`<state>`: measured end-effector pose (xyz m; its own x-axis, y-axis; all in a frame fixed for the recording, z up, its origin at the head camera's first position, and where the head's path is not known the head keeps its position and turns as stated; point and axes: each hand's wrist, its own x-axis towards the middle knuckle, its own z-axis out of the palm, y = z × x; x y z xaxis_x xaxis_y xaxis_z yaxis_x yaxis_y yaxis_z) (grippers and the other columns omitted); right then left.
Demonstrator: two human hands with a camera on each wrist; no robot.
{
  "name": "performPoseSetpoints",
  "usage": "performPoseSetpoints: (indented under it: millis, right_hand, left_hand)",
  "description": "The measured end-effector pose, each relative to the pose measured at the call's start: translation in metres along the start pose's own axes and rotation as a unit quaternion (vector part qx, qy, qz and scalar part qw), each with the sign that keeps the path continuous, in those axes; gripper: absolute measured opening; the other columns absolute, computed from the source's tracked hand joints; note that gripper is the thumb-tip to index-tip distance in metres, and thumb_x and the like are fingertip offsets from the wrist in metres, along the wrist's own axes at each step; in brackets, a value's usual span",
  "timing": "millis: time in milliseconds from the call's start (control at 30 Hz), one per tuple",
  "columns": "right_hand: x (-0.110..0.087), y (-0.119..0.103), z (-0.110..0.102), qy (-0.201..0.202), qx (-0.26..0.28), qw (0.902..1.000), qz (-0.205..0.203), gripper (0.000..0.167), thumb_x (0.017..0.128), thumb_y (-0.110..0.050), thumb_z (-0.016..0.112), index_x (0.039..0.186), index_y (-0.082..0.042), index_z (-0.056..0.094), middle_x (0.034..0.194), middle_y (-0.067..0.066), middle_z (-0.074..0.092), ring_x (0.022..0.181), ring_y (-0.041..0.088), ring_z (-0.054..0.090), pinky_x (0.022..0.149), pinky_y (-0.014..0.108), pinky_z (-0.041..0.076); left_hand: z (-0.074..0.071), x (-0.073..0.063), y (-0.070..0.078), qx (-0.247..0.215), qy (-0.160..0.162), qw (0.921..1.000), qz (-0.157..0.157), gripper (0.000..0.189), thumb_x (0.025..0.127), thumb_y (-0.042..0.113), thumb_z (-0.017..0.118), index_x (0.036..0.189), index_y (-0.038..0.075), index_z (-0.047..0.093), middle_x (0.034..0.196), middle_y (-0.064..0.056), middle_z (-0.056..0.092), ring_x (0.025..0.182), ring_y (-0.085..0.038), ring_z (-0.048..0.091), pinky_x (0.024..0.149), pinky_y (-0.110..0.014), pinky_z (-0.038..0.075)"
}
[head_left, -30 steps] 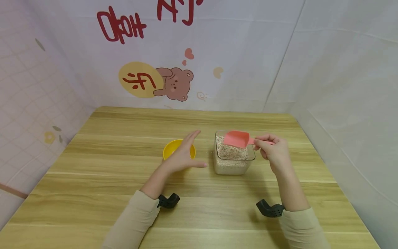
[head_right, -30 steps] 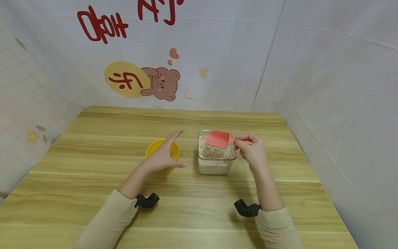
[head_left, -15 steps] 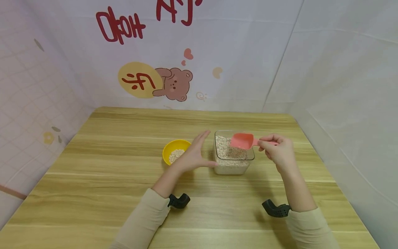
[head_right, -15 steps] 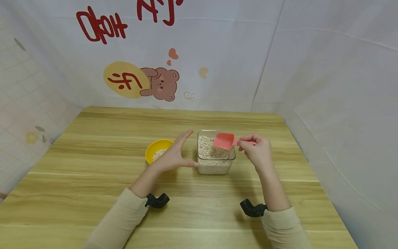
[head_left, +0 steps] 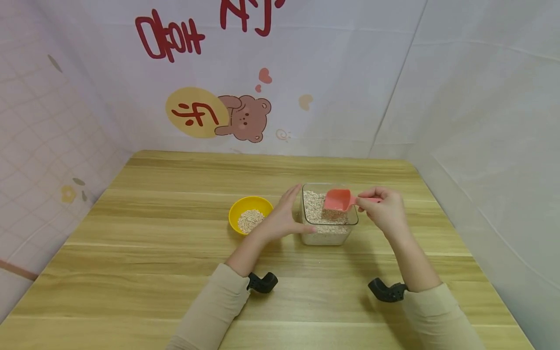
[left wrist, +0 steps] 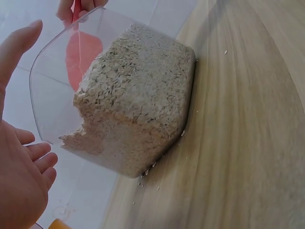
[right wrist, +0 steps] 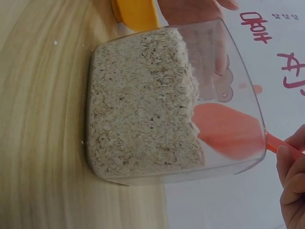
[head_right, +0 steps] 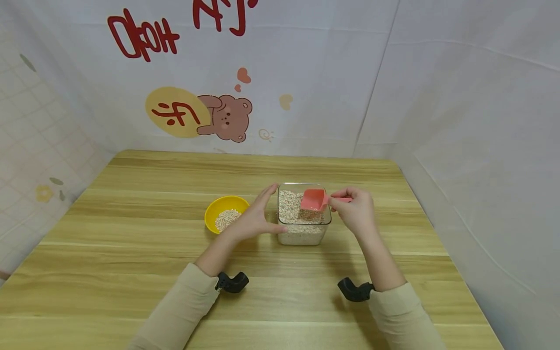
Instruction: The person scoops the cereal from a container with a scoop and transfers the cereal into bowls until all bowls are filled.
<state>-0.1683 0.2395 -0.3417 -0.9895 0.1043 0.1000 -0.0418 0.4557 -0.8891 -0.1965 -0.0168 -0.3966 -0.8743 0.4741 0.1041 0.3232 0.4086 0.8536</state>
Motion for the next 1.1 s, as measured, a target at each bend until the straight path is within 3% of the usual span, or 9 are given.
performPoseSetpoints:
  millis: [433, 700, 1100]
  right_hand:
    - [0.006, 0.005, 0.014, -0.013, -0.022, 0.9996, 0.011, 0.019, 0.086, -0.013, 0.069, 0.095, 0.003, 0.066, 0.078, 0.014, 0.067, 0.062, 0.015, 0.060, 0.053, 0.026, 0.048]
    - [0.008, 0.007, 0.023, -0.019, -0.017, 0.9995, 0.019, 0.018, 0.085, -0.012, 0.068, 0.094, 0.003, 0.066, 0.080, 0.016, 0.068, 0.071, 0.030, 0.064, 0.052, 0.026, 0.049]
    - [0.009, 0.000, 0.036, -0.016, 0.005, 0.9988, 0.046, 0.018, 0.084, -0.010, 0.068, 0.093, 0.004, 0.066, 0.078, 0.015, 0.069, 0.064, 0.020, 0.062, 0.047, 0.023, 0.042]
  left_hand:
    - [0.008, 0.007, -0.004, -0.010, 0.004, 0.9999, 0.003, 0.118, 0.068, 0.040, 0.086, 0.155, 0.021, 0.008, 0.159, -0.004, 0.005, 0.143, -0.024, 0.011, 0.109, -0.053, 0.021]
    - [0.012, 0.011, -0.007, -0.016, 0.012, 0.9998, 0.001, 0.118, 0.067, 0.040, 0.087, 0.155, 0.021, 0.010, 0.159, -0.003, 0.008, 0.142, -0.026, 0.015, 0.108, -0.052, 0.023]
    - [0.013, 0.011, -0.007, -0.021, 0.019, 0.9996, 0.000, 0.117, 0.066, 0.037, 0.088, 0.154, 0.022, 0.012, 0.159, -0.007, 0.010, 0.141, -0.029, 0.018, 0.107, -0.054, 0.024]
